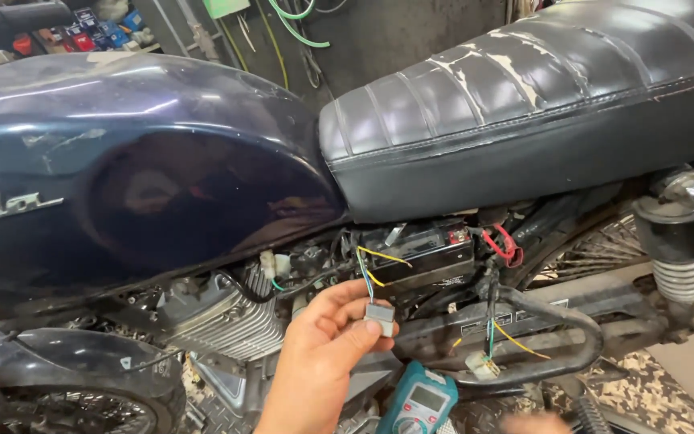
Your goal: The person works on the motorcycle's electrical system near the seat and fuel tank. They use pliers to strip and cut wires, then use a multimeter to test connections. The person twists wires together and secures them with electrical tape.
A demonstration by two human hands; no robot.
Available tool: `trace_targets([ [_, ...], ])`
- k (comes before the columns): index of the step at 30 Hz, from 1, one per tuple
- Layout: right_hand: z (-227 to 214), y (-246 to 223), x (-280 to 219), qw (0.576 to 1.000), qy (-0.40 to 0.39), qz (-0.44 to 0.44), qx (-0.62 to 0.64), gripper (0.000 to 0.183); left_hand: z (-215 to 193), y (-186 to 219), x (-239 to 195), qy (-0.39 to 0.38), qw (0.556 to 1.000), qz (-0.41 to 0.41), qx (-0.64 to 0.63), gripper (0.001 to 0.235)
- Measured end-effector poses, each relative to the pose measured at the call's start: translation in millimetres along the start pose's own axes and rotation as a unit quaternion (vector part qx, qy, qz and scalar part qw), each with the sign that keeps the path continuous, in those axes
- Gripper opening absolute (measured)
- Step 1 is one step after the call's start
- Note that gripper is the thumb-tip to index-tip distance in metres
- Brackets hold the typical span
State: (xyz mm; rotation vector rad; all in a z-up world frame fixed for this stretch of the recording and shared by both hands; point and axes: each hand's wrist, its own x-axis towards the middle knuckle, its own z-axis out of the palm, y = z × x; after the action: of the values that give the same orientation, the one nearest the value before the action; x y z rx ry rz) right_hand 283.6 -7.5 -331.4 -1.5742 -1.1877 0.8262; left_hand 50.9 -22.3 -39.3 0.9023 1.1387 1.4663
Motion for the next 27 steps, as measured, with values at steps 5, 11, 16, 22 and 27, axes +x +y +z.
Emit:
trace_targets([
  [5,-28,-155,7,0.974,-0.108,0.055,0.192,0.059,0,-2,1,-0.020,1.000,-0.007,-0.004,0.041],
  [11,-10,-188,15,0.909,-0.185,0.063,0.369,0.018,0,-2,3,-0.026,0.997,-0.013,-0.065,0.027],
  [16,-10,-216,29,0.703,-0.346,-0.034,0.621,0.035,8,-11,7,-0.059,0.975,0.019,-0.212,0.023],
  [22,14,-239,24,0.755,-0.296,-0.037,0.584,0.023,19,-21,10,-0.089,0.962,0.060,-0.251,0.020],
  [27,31,-227,38,0.749,-0.272,-0.102,0.595,0.025,22,-28,18,-0.048,0.967,0.091,-0.232,0.023],
])
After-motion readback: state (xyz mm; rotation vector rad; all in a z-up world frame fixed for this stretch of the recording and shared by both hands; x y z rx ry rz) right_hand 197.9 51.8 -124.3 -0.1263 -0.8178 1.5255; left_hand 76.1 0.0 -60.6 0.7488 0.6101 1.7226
